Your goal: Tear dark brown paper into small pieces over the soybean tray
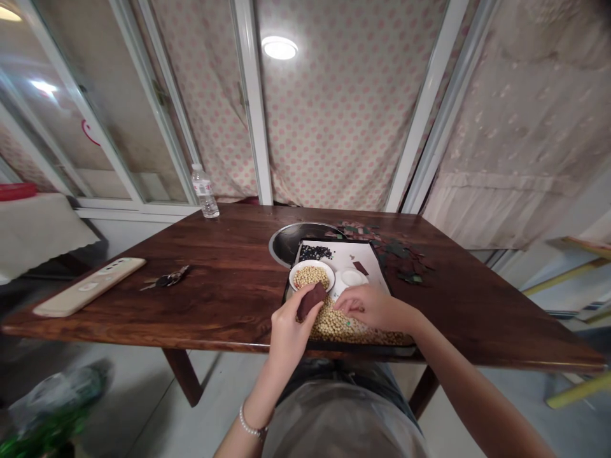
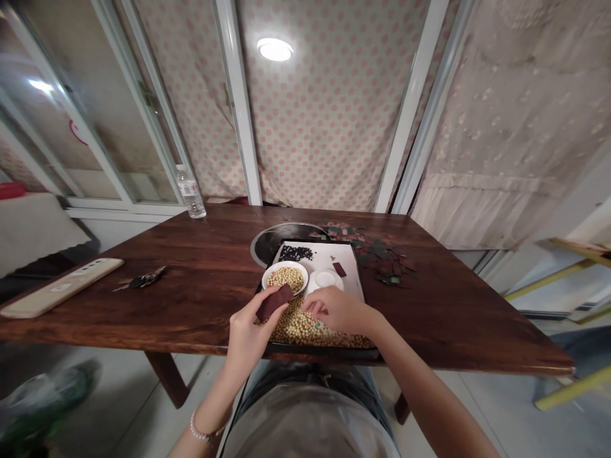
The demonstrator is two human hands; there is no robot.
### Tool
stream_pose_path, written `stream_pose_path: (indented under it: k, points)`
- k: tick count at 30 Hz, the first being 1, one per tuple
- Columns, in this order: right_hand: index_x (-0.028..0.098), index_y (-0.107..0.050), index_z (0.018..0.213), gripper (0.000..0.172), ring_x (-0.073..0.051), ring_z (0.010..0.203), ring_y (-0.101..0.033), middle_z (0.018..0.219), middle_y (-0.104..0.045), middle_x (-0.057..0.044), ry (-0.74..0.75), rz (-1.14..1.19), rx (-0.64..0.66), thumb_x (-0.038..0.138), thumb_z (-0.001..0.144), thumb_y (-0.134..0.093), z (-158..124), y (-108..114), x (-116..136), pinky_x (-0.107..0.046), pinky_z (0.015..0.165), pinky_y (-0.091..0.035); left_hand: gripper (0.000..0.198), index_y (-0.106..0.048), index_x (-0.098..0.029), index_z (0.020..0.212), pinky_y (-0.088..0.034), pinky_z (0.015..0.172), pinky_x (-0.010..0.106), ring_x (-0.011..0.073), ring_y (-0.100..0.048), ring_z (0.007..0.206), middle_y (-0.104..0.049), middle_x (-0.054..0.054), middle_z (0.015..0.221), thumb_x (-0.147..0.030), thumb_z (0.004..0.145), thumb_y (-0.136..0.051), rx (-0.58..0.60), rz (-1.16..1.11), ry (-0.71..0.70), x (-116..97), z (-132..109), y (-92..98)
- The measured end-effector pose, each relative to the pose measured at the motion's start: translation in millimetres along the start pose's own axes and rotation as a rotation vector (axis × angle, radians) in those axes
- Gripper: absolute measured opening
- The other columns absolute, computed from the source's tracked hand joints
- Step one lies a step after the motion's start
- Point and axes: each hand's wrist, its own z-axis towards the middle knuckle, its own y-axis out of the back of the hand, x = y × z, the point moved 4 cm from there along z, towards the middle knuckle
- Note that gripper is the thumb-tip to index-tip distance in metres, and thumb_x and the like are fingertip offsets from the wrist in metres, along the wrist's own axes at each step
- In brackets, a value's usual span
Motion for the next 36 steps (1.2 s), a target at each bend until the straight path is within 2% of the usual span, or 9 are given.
stream_pose_path:
  k: [3, 7, 14, 18, 22, 27, 30, 33, 36]
  points:
    - [0.013, -0.067, 0.084, 0.026, -0.015, 0.075, -0.064, 0.082, -0.069, -0.007, -0.053, -0.119, -0.024, 0.003, 0.071, -0.046, -6, 11, -7, -0.026, 0.071, -0.049, 0.027, -0.060, -0.020, 0.107, -0.054, 0.082, 0.030, 0.0191, -0.067, 0.089, -0.070, 0.005, 0.102, -0.023, 0.080, -0.062, 0.010, 0.007, -0.013, 0, 0, -1.7]
    - [0.014, -0.066, 0.076, 0.020, -0.015, 0.068, -0.063, 0.072, -0.068, -0.004, -0.157, -0.141, -0.022, 0.005, 0.067, -0.050, -20, 21, -23, -0.025, 0.065, -0.048, 0.028, -0.059, -0.021, 0.109, -0.054, 0.084, 0.032, 0.0200, -0.067, 0.091, -0.069, 0.005, 0.103, -0.023, 0.081, -0.061, 0.035, 0.009, -0.019, 0, -1, -3.8]
    - [0.014, -0.067, 0.077, 0.017, -0.015, 0.065, -0.060, 0.072, -0.066, -0.004, -0.202, -0.135, 0.027, 0.009, 0.066, -0.056, -38, 11, -32, -0.026, 0.062, -0.047, 0.029, -0.059, -0.020, 0.109, -0.053, 0.084, 0.031, 0.0190, -0.066, 0.092, -0.069, 0.005, 0.105, -0.021, 0.081, -0.061, 0.060, 0.008, -0.024, -1, -2, -5.2]
    - [0.013, -0.067, 0.071, 0.016, -0.013, 0.063, -0.057, 0.070, -0.064, -0.004, -0.171, -0.152, 0.003, 0.007, 0.068, -0.053, -34, 5, -30, -0.024, 0.060, -0.045, 0.029, -0.060, -0.021, 0.107, -0.053, 0.083, 0.031, 0.0189, -0.067, 0.090, -0.069, 0.005, 0.103, -0.022, 0.079, -0.063, 0.070, -0.031, 0.008, -2, 0, -3.2]
    - [0.013, -0.066, 0.071, 0.017, -0.013, 0.062, -0.055, 0.069, -0.063, -0.004, -0.141, -0.168, -0.001, 0.006, 0.067, -0.051, -32, 3, -30, -0.023, 0.059, -0.042, 0.028, -0.064, -0.022, 0.102, -0.055, 0.079, 0.029, 0.0189, -0.068, 0.086, -0.071, 0.003, 0.098, -0.024, 0.074, -0.068, 0.150, -0.121, 0.117, -4, 3, 0.1]
    - [0.015, -0.064, 0.069, 0.016, -0.012, 0.064, -0.051, 0.069, -0.060, -0.002, -0.044, -0.266, -0.012, 0.005, 0.068, -0.051, -28, 0, -26, -0.022, 0.059, -0.038, 0.029, -0.067, -0.019, 0.098, -0.056, 0.077, 0.030, 0.0198, -0.068, 0.085, -0.072, 0.005, 0.095, -0.026, 0.071, -0.070, 0.141, -0.248, 0.244, -3, 10, 8.6]
    - [0.016, -0.064, 0.067, 0.015, -0.011, 0.063, -0.048, 0.067, -0.057, -0.001, 0.019, -0.309, 0.003, 0.007, 0.071, -0.052, -23, -1, -25, -0.022, 0.059, -0.035, 0.029, -0.067, -0.018, 0.097, -0.055, 0.080, 0.032, 0.0197, -0.068, 0.085, -0.072, 0.005, 0.094, -0.025, 0.069, -0.071, 0.161, -0.253, 0.238, 4, 22, 11.1]
    - [0.016, -0.063, 0.066, 0.014, -0.010, 0.060, -0.047, 0.064, -0.056, 0.000, 0.071, -0.319, 0.042, 0.008, 0.072, -0.053, -17, -1, -24, -0.021, 0.058, -0.034, 0.028, -0.068, -0.019, 0.096, -0.054, 0.083, 0.033, 0.0197, -0.067, 0.087, -0.072, 0.005, 0.094, -0.025, 0.069, -0.071, 0.201, -0.221, 0.174, 13, 41, 11.3]
    - [0.016, -0.064, 0.068, 0.013, -0.011, 0.060, -0.047, 0.064, -0.057, 0.000, 0.099, -0.354, -0.020, 0.012, 0.075, -0.054, -13, 5, -23, -0.021, 0.058, -0.033, 0.028, -0.068, -0.019, 0.097, -0.053, 0.084, 0.035, 0.0201, -0.066, 0.088, -0.072, 0.005, 0.095, -0.025, 0.070, -0.069, 0.254, -0.197, 0.122, 15, 61, 9.6]
